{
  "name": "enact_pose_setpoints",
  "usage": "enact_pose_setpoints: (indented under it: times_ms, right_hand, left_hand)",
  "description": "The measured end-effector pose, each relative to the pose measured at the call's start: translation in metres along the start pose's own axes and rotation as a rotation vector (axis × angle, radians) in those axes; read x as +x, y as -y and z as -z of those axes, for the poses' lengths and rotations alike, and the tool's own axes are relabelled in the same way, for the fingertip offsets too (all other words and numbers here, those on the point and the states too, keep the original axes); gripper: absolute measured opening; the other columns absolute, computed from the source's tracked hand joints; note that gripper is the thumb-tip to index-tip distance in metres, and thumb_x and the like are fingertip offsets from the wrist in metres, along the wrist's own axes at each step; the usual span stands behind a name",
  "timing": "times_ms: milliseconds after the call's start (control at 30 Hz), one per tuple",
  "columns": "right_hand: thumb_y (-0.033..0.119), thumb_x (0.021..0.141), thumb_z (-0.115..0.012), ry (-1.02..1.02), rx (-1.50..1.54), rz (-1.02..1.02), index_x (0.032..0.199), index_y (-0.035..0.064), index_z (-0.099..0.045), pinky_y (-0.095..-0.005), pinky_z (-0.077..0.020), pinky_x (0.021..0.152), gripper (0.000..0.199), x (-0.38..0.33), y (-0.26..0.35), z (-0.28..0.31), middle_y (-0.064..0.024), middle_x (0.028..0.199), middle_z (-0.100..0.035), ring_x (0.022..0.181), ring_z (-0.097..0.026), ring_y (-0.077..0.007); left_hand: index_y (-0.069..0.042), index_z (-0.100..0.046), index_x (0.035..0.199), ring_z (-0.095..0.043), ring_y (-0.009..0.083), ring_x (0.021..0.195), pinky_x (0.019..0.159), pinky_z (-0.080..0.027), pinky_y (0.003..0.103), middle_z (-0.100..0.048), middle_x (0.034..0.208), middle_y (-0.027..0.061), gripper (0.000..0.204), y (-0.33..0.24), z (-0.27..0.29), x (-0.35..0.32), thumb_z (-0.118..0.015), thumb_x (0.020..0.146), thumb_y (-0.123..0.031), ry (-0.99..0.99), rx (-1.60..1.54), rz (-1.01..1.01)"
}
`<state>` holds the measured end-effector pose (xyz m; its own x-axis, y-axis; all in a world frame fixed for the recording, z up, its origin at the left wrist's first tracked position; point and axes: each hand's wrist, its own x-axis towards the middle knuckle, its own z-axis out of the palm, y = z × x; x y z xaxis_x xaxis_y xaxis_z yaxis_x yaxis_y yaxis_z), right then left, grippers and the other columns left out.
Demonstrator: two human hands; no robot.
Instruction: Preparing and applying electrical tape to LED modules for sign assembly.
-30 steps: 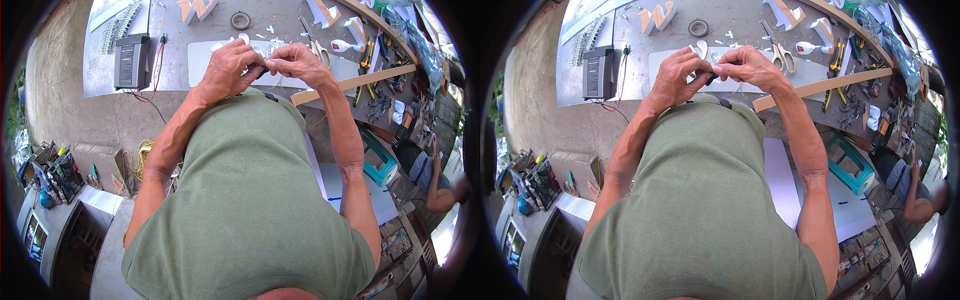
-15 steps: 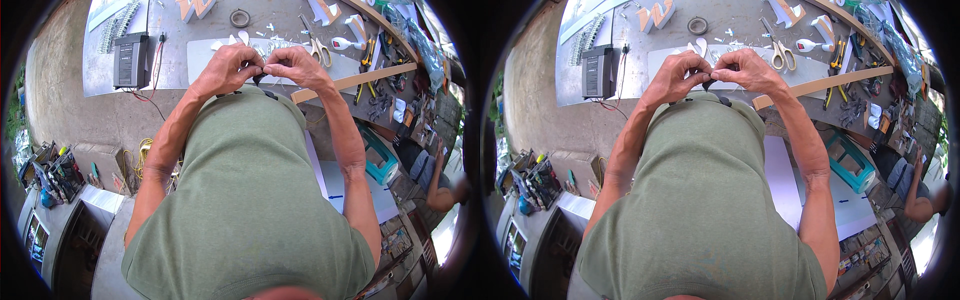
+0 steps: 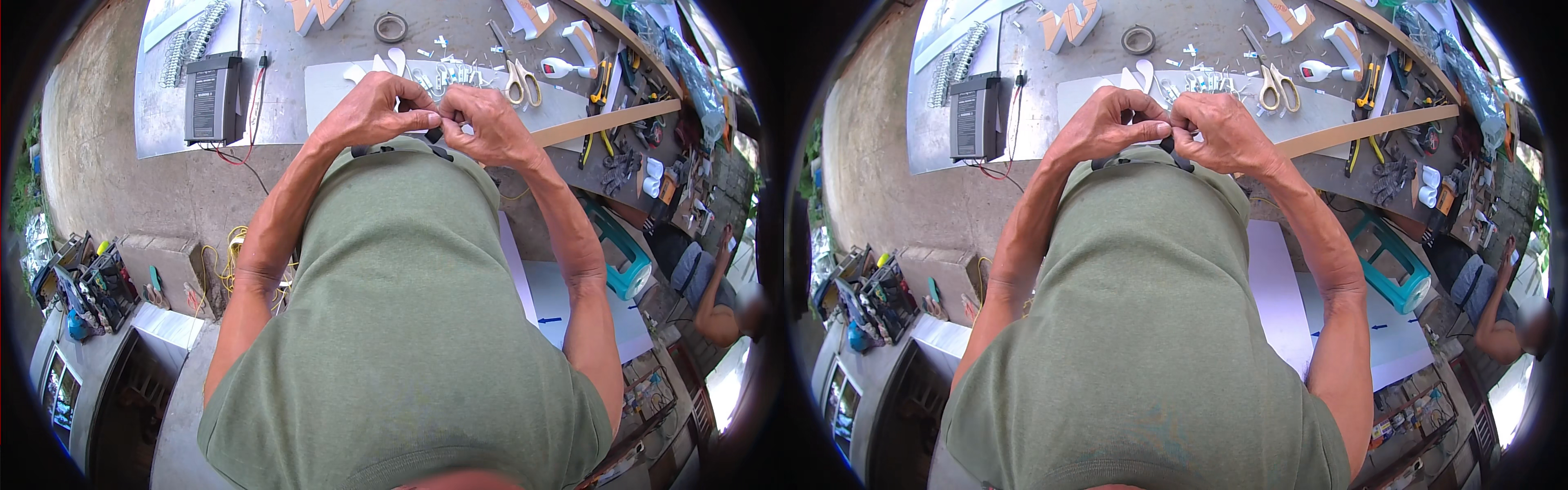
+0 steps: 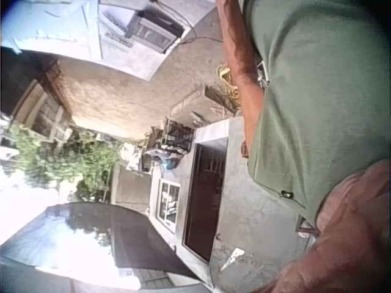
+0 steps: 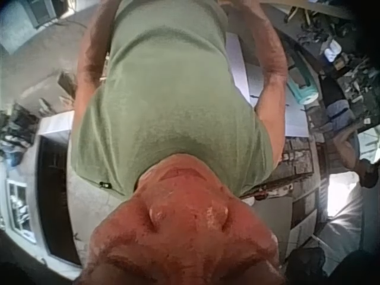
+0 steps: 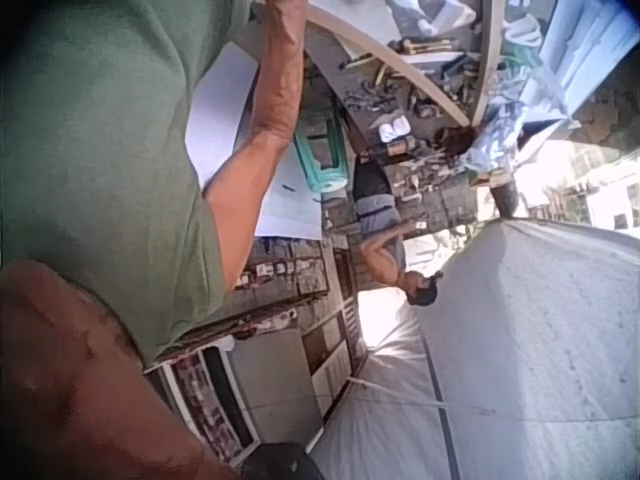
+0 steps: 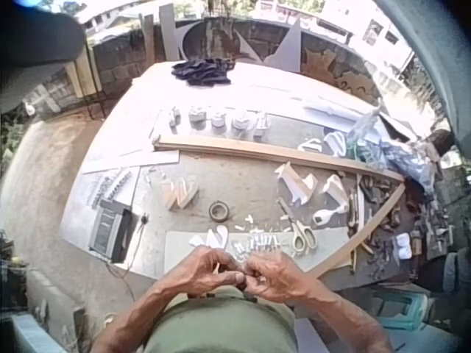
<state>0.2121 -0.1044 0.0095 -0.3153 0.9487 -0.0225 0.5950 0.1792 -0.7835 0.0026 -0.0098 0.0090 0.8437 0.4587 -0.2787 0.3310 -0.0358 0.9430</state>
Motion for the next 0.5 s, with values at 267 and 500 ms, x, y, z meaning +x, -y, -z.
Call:
enact_pose_setpoints:
  times_ms: [267, 500]
  right_hand:
    - [0.024, 0.099, -0.065, 0.017, 0.312, -0.194, 0.107, 0.0035, -0.072, -0.0293, -0.0496, 0.058, 0.023, -0.007, -0.003, 0.019, -0.0029, 0.081, -0.069, 0.066, -0.061, -0.0097]
    - [0.009, 0.095, -0.067, -0.145, 0.514, -0.129, 0.112, 0.0032, -0.069, -0.0225, -0.0497, 0.058, 0.017, -0.014, 0.002, 0.002, -0.0014, 0.084, -0.069, 0.068, -0.061, -0.0075]
  left_hand:
    - [0.000, -0.076, 0.091, -0.057, 0.0095, 0.066, 0.061, -0.046, 0.027, -0.068, 0.072, 0.0034, 0.025, 0.013, 0.002, -0.001, -0.076, 0.088, -0.025, -0.016, -0.162, -0.005]
    - [-0.002, -0.076, 0.089, -0.054, 0.0067, 0.068, 0.062, -0.042, 0.024, -0.066, 0.073, -0.0004, 0.024, 0.015, 0.002, -0.004, -0.079, 0.086, -0.025, -0.050, -0.411, 0.060]
